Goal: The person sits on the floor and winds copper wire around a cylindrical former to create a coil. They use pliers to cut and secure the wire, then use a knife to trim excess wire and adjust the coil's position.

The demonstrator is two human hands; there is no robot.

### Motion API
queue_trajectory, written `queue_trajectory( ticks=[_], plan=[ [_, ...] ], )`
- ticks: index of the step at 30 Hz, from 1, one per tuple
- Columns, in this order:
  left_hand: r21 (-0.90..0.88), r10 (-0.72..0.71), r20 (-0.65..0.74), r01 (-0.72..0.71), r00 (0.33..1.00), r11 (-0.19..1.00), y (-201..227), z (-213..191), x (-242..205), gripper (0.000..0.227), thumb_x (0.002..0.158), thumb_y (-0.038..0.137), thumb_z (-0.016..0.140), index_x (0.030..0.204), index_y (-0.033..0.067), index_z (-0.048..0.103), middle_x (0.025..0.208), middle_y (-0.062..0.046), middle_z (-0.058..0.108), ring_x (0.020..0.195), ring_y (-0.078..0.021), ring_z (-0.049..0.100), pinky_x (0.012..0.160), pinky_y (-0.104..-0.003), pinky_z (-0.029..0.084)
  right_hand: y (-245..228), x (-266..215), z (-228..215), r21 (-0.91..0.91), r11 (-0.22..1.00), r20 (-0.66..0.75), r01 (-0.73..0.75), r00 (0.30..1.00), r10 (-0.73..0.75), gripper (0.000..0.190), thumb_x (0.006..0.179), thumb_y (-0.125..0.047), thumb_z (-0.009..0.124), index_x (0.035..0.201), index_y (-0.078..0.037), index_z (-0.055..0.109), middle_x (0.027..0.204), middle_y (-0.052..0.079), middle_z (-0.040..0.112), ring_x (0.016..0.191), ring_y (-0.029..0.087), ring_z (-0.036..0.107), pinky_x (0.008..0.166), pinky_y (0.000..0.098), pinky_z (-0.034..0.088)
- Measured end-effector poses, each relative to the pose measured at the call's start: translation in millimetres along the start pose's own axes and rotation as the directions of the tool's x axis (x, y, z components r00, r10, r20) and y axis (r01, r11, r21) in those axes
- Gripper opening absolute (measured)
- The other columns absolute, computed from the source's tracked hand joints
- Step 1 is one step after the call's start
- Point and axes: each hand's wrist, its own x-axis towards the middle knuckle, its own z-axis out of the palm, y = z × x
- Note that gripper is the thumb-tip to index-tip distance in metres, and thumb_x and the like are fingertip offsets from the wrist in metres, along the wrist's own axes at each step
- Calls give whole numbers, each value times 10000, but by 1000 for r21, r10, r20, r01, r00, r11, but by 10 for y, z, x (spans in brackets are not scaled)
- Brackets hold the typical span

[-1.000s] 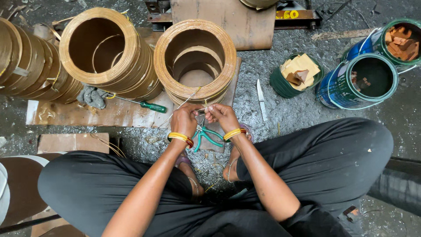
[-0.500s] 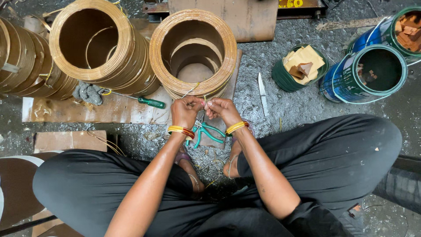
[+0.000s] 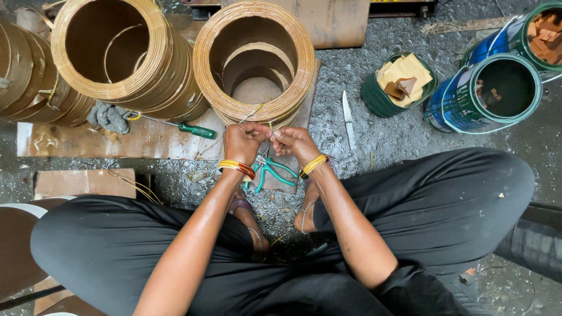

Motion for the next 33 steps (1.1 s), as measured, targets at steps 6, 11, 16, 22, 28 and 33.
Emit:
queue_trajectory(
  ticks=[6,11,16,22,28,33],
  plan=[
    [-38,18,7,-17,1000,999,-33,21,-2,119,827,71,819,935,22,810,737,-90,774,609,-80,671,575,-249,524,152,94,-116,137,990,50,-28,999,21,198,1010,-200,676,949,-14,705,767,7,656,664,86,597,636,251,496],
    [-52,-20,-2,20,1000,998,11,21,3,127,810,63,819,931,23,815,745,-94,775,608,-82,661,574,-251,515,38,35,-17,550,787,248,-280,954,166,142,1033,-144,695,1005,-5,683,805,12,643,702,101,607,663,279,518],
    [-92,-35,-11,34,999,995,-15,32,17,118,799,55,817,912,21,812,761,-84,778,633,-77,692,605,-246,544,-195,-361,328,-739,590,-166,326,760,-628,164,955,-53,695,1112,-8,708,953,105,690,791,173,660,647,322,542],
    [-95,4,-2,-5,1000,995,-81,37,51,91,816,32,811,902,4,806,753,-93,772,644,-94,676,617,-256,541,-480,-481,556,-934,-34,240,357,553,-797,212,848,-82,794,1020,-16,687,952,98,659,855,270,677,698,371,563],
    [-146,9,17,-6,1000,989,-119,70,36,102,818,3,777,916,7,803,767,-71,779,655,-65,689,611,-242,541,-394,-428,512,-958,-77,236,275,612,-755,168,905,-95,797,890,-25,645,859,100,625,803,277,663,673,401,539],
    [-120,-39,9,40,999,992,-96,70,54,96,811,18,806,907,9,811,734,-69,773,608,-67,635,581,-248,506,-180,-292,391,-891,337,-37,304,693,-720,33,932,-73,714,924,-41,714,808,64,673,691,205,651,602,344,504]
  ],
)
